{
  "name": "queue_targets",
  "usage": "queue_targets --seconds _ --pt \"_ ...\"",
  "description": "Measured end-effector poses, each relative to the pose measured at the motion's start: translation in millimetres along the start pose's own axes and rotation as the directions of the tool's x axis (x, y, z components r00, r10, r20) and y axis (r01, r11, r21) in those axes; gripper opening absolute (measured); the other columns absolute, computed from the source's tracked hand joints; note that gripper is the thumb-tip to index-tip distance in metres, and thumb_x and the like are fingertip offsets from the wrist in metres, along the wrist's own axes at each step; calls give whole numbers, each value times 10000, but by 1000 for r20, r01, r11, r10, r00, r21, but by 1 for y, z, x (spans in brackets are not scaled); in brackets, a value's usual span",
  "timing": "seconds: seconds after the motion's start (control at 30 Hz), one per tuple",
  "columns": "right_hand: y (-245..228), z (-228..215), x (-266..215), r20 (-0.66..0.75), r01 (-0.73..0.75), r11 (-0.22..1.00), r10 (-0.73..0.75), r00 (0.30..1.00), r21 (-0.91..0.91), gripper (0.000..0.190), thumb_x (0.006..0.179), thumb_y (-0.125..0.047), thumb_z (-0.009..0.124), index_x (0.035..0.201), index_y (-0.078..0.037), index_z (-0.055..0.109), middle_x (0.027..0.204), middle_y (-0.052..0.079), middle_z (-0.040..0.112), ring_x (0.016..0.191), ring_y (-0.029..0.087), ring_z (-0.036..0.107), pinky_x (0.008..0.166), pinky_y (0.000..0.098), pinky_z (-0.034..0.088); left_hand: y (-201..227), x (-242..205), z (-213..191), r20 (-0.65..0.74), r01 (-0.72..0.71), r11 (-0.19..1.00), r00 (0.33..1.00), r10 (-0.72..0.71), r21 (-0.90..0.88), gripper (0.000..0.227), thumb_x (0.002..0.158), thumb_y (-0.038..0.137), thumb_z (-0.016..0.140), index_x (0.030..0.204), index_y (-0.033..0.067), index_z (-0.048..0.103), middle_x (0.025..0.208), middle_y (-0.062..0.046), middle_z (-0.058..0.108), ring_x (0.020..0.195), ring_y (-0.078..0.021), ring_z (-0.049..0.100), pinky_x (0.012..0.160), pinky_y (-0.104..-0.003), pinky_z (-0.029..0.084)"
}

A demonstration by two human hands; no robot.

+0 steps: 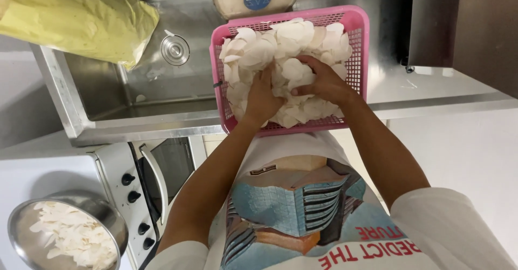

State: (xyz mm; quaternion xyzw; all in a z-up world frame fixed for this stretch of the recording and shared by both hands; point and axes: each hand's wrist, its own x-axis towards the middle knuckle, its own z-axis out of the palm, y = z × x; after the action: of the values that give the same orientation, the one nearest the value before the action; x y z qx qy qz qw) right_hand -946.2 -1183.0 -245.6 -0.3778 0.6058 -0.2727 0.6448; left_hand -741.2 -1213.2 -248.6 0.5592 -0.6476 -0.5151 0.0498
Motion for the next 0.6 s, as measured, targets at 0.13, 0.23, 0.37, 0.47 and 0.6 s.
queue_targets --seconds 0.13,0.23,0.37,0.47,0.6 --pt "8 6 14 -24 57 998 -58 998 -25 929 733 -168 936 1534 -157 466 1471 166 543 1426 340 448 1212 493 329 1 -1 -4 41 45 992 998 -40 -116 1018 792 74 826 1637 108 259 1474 -252 427 1286 -385 596 1093 -490 537" --pt "9 16 20 -15 72 997 -72 997 17 858 760 -152 910 1512 -186 498 1450 134 562 1409 322 461 1200 486 336 -12 6 -3 71 89 965 995 -73 -248 1069 771 106 858 1648 125 246 1446 -241 462 1272 -375 606 1086 -472 538" --pt "-10 13 9 -17 74 997 -73 997 15 770 742 -126 902 1438 -246 596 1372 96 622 1337 286 522 1165 465 372 7 -1 -15 102 109 932 992 -78 -347 1016 775 88 857 1632 115 312 1406 -220 506 1194 -316 618 1041 -459 548" --pt "-21 6 -15 -32 129 987 -132 991 -94 766 732 -119 899 1432 -205 600 1348 133 620 1305 304 546 1135 502 387 31 -21 -16 107 99 925 992 -63 -366 988 770 64 860 1616 126 352 1377 -203 512 1189 -325 627 1028 -453 559" --pt "-40 2 -48 -83 143 981 -154 984 -130 805 712 -131 913 1446 -214 594 1333 141 616 1291 284 548 1125 498 382 66 -39 -23 79 50 909 997 -19 -414 944 795 44 844 1603 132 364 1354 -207 514 1196 -340 628 1031 -467 566"
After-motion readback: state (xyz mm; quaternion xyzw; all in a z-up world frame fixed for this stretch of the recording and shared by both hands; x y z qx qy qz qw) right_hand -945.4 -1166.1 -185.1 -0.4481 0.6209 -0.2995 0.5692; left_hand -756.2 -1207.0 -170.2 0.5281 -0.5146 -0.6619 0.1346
